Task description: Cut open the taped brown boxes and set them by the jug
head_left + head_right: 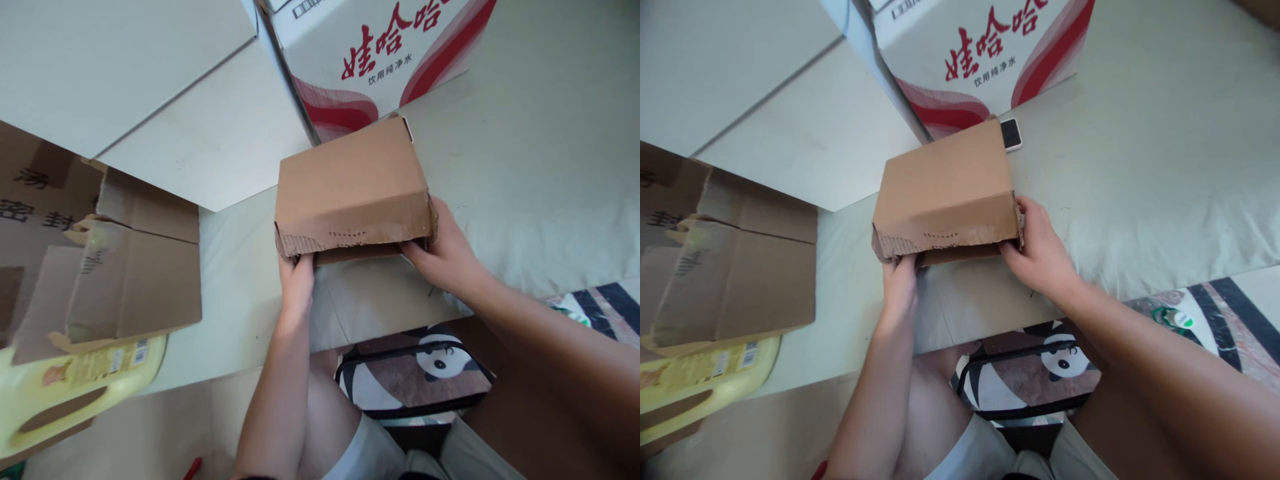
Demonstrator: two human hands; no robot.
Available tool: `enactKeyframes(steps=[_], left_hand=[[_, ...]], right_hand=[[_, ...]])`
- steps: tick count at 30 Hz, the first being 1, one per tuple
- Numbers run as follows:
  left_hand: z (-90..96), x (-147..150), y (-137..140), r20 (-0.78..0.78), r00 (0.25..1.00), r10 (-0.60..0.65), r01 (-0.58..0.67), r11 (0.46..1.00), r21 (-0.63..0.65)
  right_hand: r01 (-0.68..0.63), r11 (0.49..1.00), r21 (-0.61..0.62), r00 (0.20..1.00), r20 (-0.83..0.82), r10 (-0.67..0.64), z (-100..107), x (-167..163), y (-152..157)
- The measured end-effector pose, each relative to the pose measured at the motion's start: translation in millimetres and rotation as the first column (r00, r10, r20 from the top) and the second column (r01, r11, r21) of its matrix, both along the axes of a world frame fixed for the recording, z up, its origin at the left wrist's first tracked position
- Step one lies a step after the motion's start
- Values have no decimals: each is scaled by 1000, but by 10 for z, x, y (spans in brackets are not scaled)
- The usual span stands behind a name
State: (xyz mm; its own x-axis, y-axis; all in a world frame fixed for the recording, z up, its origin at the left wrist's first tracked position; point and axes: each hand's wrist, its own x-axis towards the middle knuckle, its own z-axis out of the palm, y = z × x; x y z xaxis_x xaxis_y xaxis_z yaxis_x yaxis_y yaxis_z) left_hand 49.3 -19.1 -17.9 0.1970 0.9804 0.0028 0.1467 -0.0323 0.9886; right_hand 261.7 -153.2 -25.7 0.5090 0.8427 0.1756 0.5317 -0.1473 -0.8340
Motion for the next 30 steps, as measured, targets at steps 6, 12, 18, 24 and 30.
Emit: enactKeyframes(steps=[6, 12, 18, 24, 30], left_hand=[[4, 3, 6, 5, 1000, 26, -26, 1000, 8], [6, 6, 5, -7, 999, 32, -32, 999, 7], [21, 14, 3, 0, 999, 41, -41, 999, -2], [10, 6, 6, -7, 999, 36, -36, 999, -3], [8, 6, 7, -6, 999, 39, -39, 999, 20]], right_hand=[[0, 1000, -1, 1000, 9, 0, -11, -2, 1], [-3, 1000, -1, 1000, 4, 3, -1, -8, 1], [2, 1000, 10, 1000, -1, -2, -12, -2, 3], [10, 1000, 2, 1000, -6, -10, -24, 2, -1], [9, 1000, -20, 1000, -7, -9, 0, -1, -11]])
